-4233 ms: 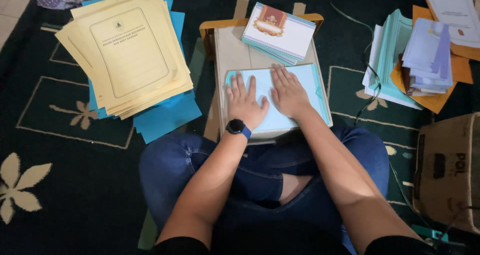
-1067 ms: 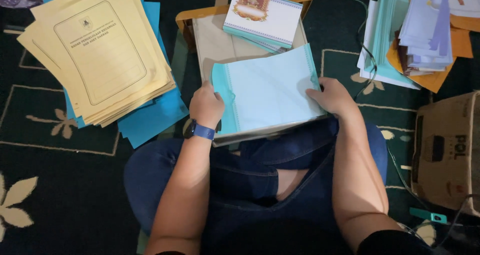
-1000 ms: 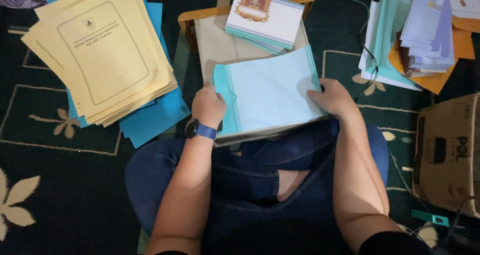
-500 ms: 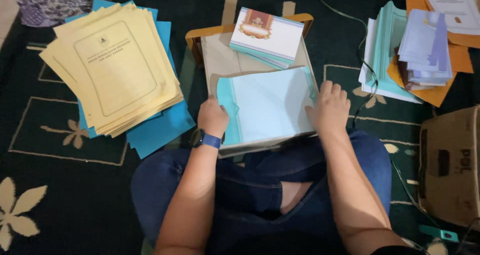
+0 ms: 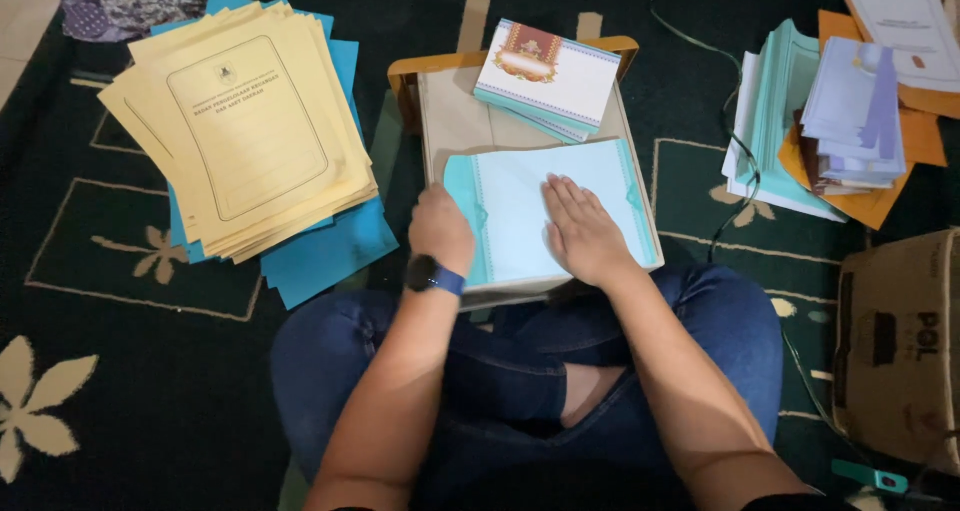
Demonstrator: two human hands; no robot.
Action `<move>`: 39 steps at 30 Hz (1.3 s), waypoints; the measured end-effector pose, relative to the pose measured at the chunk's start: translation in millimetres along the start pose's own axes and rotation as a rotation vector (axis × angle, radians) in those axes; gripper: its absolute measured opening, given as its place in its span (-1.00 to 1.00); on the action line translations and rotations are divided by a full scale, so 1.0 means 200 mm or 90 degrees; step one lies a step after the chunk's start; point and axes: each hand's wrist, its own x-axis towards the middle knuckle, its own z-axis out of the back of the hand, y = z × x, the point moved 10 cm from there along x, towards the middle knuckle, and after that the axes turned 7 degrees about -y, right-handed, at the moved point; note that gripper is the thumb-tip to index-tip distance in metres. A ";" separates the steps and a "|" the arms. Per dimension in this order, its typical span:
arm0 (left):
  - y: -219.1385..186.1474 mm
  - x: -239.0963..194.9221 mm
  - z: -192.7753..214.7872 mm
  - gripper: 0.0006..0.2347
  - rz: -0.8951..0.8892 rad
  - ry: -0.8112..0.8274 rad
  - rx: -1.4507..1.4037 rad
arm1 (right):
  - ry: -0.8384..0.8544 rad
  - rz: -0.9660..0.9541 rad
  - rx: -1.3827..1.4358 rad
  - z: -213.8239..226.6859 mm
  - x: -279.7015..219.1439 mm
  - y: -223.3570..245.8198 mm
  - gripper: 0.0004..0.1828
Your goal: Inserting small printed booklets into light blue folders and pressing them flat.
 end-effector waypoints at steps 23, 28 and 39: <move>-0.30 -0.17 -0.29 -0.40 -0.112 0.229 -0.026 | 0.115 -0.034 -0.086 -0.27 0.18 -0.18 -0.26; -0.28 -0.13 -0.27 -0.38 -0.097 0.195 -0.063 | 0.106 -0.042 -0.074 -0.25 0.23 -0.17 -0.25; -0.29 -0.12 -0.29 -0.35 -0.108 0.162 -0.050 | 0.117 -0.060 -0.077 -0.28 0.18 -0.17 -0.24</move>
